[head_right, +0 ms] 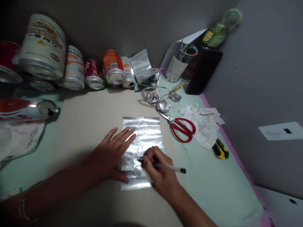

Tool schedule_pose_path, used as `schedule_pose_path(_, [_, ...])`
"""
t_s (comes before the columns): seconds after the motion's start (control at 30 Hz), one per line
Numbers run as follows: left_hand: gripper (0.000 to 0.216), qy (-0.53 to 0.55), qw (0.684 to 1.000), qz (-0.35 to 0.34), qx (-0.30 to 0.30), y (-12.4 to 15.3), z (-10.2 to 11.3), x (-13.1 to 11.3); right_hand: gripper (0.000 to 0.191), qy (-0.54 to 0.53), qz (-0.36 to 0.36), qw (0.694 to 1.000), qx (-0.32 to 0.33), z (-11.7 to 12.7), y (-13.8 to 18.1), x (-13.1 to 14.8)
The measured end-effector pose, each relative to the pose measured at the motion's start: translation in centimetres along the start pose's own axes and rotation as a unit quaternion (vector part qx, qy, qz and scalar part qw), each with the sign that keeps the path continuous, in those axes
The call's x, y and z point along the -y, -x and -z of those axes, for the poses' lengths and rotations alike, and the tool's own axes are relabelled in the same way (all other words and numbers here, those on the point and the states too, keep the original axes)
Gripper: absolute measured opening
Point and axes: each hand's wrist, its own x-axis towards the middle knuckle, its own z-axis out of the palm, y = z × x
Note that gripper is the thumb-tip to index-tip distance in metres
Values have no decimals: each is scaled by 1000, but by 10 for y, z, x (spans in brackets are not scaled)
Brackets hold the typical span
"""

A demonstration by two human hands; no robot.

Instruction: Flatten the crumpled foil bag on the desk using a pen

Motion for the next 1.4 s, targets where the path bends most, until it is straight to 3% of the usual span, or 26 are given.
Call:
schedule_pose_path(0.2, [145, -15, 999, -17, -29, 1, -2, 1, 27, -1, 7, 1000, -12, -1, -1, -1])
schedule_pose_path(0.57, [143, 23, 999, -26, 23, -2, 13, 2, 27, 7, 10, 1000, 3, -1, -2, 1])
schedule_pose_path(1.23, [150, -1, 1000, -16, -23, 2, -1, 1, 29, 13, 13, 1000, 12, 1, -1, 3])
schedule_pose_path(1.4, [150, -3, 1000, -10, -7, 1, 1, 1, 29, 14, 19, 1000, 9, 1, -1, 2])
